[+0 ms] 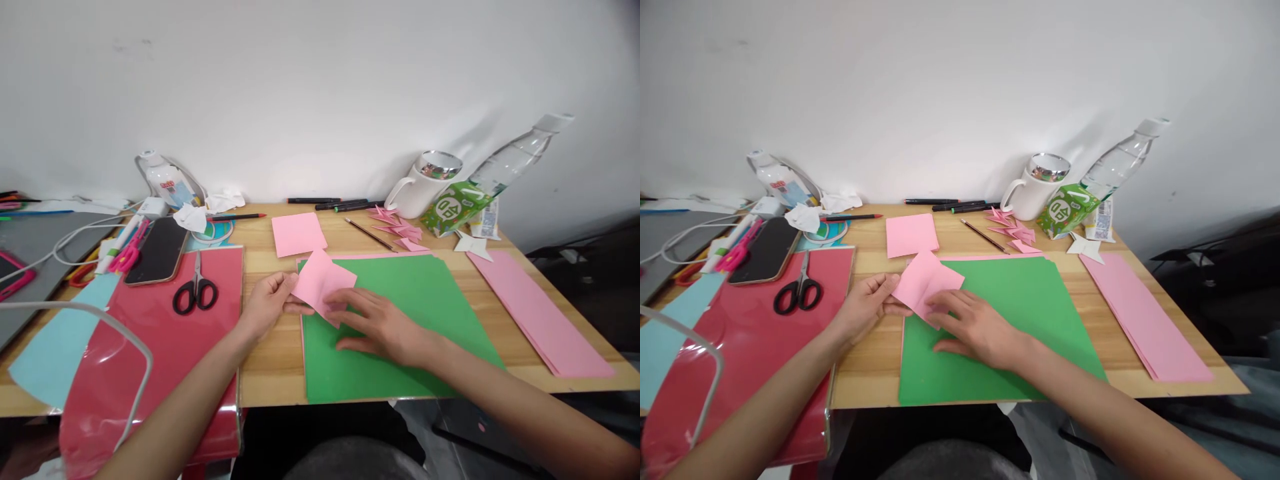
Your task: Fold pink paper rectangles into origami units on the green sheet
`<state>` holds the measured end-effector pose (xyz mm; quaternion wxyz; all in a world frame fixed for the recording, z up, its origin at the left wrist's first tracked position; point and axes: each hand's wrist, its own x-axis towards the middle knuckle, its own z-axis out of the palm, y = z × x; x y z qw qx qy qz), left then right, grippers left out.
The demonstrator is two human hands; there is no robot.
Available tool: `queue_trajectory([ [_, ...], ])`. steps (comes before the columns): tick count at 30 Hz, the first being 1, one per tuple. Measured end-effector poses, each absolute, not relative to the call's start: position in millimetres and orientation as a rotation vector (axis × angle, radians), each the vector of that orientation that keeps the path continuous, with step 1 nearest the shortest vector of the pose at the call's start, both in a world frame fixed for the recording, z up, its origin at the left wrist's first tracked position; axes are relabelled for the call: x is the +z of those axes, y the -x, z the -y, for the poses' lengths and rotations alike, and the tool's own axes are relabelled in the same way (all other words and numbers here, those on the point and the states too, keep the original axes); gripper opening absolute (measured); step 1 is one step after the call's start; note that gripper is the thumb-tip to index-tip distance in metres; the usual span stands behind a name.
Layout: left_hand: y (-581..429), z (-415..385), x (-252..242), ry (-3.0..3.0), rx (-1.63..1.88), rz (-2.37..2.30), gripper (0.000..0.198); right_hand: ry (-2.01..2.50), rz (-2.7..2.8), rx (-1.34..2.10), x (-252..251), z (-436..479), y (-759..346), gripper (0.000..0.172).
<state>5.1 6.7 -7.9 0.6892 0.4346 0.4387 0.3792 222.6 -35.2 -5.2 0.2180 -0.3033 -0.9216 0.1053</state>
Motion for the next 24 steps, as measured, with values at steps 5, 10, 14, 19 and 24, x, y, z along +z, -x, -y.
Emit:
queue_trajectory([
  [5, -4, -7, -13, -1.38, 0.752, -1.208, 0.032, 0.874, 2.516, 0.214, -17, 34, -226, 0.019],
  [10, 1, -2, -18, -2.388, 0.919, -1.22, 0.014, 0.822, 2.503, 0.464, -16, 20, -228, 0.013],
  [14, -1, 0, -20, -2.747, 0.735, -0.772, 0.03, 0.865, 2.407, 0.83, -12, 7, -231, 0.011],
  [19, -2, 0, -20, -2.599, 0.831, -0.715, 0.02, 0.962, 2.253, 1.13, -13, -7, -231, 0.018],
  [24, 4, 3, -15, -2.673, 0.793, -0.693, 0.016, 1.049, 2.17, 1.104, -17, -13, -227, 0.02],
])
